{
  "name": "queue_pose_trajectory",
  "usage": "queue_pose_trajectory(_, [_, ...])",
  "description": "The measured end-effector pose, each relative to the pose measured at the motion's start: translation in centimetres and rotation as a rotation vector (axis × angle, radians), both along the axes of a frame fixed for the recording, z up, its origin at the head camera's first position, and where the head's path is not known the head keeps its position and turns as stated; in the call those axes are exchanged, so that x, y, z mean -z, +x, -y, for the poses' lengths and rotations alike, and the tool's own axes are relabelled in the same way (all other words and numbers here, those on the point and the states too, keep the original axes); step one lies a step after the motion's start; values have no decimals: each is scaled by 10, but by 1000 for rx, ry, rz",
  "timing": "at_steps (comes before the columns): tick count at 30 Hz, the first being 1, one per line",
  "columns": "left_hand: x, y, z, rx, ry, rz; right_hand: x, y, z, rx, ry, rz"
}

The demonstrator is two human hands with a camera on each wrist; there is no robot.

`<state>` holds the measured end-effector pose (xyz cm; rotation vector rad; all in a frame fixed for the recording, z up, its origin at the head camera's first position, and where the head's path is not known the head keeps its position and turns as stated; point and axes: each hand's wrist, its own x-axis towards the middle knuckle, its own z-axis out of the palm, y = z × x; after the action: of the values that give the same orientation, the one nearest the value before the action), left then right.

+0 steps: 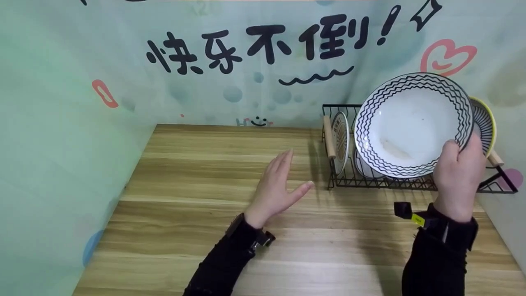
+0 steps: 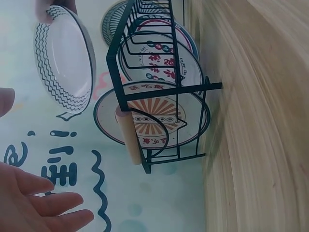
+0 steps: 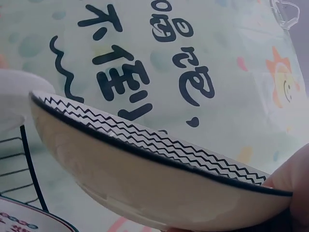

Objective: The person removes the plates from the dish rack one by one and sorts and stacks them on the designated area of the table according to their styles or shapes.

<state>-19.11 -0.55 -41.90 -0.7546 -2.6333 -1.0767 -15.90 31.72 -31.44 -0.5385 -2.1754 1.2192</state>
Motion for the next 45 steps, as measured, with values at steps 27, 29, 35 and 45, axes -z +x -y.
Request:
queue_pose_trajectory(27, [4, -11, -2, -25, 332, 111, 14, 10, 34, -226, 25, -88])
queue_pose_trajectory(29, [4, -11, -2, -31, 345, 115, 15, 10, 36, -248, 32, -91])
queue_pose_trajectory(35, [7, -14, -3, -42, 367, 131, 19, 10, 44, -296, 43, -62])
queue_pose_trajectory(45, [10, -17, -2, -9, 390, 134, 29, 8, 51, -383, 24, -52])
